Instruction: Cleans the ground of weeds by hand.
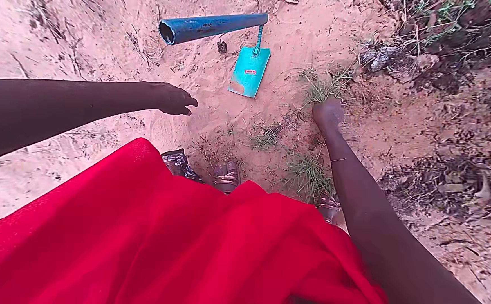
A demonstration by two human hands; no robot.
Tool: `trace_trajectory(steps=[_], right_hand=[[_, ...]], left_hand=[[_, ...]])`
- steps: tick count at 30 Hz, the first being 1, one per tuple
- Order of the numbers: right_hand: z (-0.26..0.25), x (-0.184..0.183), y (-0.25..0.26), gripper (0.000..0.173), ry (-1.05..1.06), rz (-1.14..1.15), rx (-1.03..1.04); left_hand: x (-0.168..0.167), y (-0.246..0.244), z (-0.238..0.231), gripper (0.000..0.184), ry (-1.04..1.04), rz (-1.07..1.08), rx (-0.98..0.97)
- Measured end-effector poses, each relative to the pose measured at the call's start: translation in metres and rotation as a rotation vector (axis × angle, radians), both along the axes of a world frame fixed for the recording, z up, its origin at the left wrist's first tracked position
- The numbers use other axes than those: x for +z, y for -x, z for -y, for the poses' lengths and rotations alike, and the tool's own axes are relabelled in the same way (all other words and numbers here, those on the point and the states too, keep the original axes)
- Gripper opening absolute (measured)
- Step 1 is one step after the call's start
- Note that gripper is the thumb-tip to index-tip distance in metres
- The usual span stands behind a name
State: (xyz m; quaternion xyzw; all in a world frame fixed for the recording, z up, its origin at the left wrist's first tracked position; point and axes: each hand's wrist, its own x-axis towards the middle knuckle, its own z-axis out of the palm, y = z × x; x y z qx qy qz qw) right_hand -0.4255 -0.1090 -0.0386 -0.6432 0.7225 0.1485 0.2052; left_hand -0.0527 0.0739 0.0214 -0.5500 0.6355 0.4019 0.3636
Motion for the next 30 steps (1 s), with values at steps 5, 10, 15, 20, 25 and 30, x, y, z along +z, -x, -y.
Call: trace_trajectory(steps=[5,10,15,20,25,30], right_hand=[[0.0,-0.015,0.001,0.047,0.031,0.043,-0.008],[0.012,-0.018,0.023,0.04,-0.039,0.186,0.074],[0.036,-0.016,0.029,0.036,-0.282,0.394,-0.136],[0.041,-0.016,0.009,0.049,-0.261,0.109,0.158],[-0.009,0.0,0.01,0.053,-0.08,0.056,0.104],[-0.055,0.009,0.038,0.044,-0.103,0.151,-0.001]], left_hand=[[0.005,-0.004,0.005,0.046,0.041,0.001,0.035],[-0.006,-0.011,0.008,0.045,0.034,0.016,0.03],[-0.007,-0.011,0.006,0.047,0.017,0.008,0.021],[0.0,-0.001,0.008,0.046,0.041,0.0,0.018],[0.018,0.015,0.006,0.045,0.047,-0.017,0.02],[0.011,0.014,0.006,0.045,0.036,-0.025,-0.007]])
